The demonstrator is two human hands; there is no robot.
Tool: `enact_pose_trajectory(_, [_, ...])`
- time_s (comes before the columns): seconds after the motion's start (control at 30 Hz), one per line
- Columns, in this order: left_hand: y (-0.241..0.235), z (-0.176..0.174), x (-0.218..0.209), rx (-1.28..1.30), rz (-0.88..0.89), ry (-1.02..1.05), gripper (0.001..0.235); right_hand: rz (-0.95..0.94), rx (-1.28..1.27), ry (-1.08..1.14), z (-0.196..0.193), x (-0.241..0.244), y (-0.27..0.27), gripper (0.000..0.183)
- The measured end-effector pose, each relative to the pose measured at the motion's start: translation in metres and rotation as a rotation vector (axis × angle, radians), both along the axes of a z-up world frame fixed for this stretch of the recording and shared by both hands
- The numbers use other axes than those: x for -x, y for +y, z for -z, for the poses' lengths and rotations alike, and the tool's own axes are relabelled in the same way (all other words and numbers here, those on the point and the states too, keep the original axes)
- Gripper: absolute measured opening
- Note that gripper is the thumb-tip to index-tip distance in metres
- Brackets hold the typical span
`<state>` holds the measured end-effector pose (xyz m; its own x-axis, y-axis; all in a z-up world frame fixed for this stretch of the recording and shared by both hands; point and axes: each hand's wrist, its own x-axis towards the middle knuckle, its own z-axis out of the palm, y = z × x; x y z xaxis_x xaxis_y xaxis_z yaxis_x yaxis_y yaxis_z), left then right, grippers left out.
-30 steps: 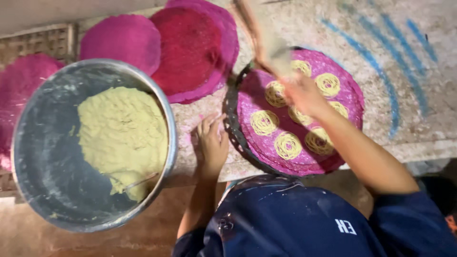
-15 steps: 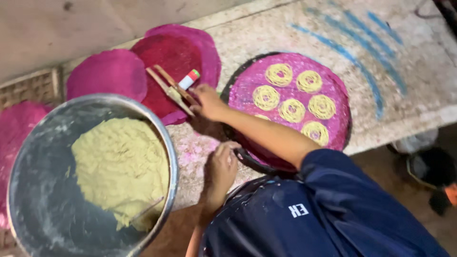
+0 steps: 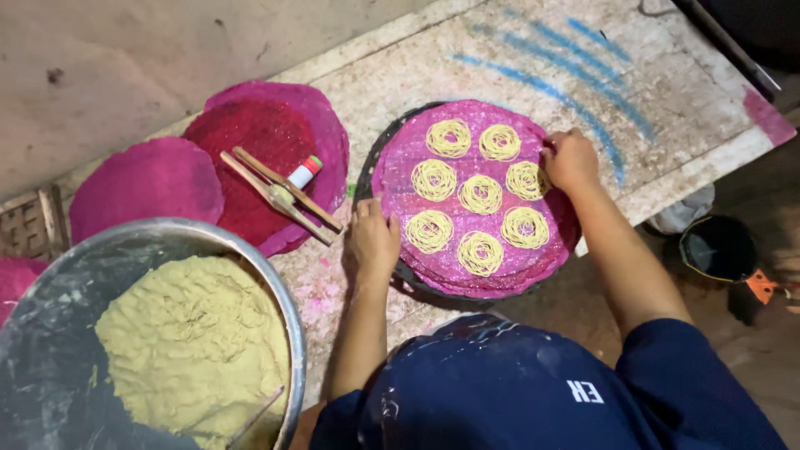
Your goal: The person scoops dough from a metal bowl and uses a wooden press to form spiral patterns on pink circular trays. They repeatedly fill the press, squeeze the dough onto the trays, and stack completed trays.
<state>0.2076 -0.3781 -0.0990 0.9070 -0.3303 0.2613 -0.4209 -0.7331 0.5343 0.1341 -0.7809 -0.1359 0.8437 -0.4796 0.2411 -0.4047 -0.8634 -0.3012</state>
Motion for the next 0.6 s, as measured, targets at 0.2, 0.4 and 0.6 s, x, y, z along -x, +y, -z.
enact_pose_trajectory(0.2, [-0.005, -0.008, -0.004, 0.058, -0.001, 0.049, 0.04, -0.042, 0.188, -0.111, -0.007, -0.003, 0.017, 0.012])
enact_pose_trajectory(0.4, [-0.012, -0.009, 0.007, 0.082, -0.092, 0.172, 0.032, -0.21, 0.158, -0.26, -0.029, 0.004, 0.028, 0.01])
enact_pose_trajectory(0.6, [-0.026, -0.01, -0.001, 0.264, -0.21, 0.131, 0.025, -0.356, -0.249, -0.303, -0.047, -0.016, 0.016, 0.006])
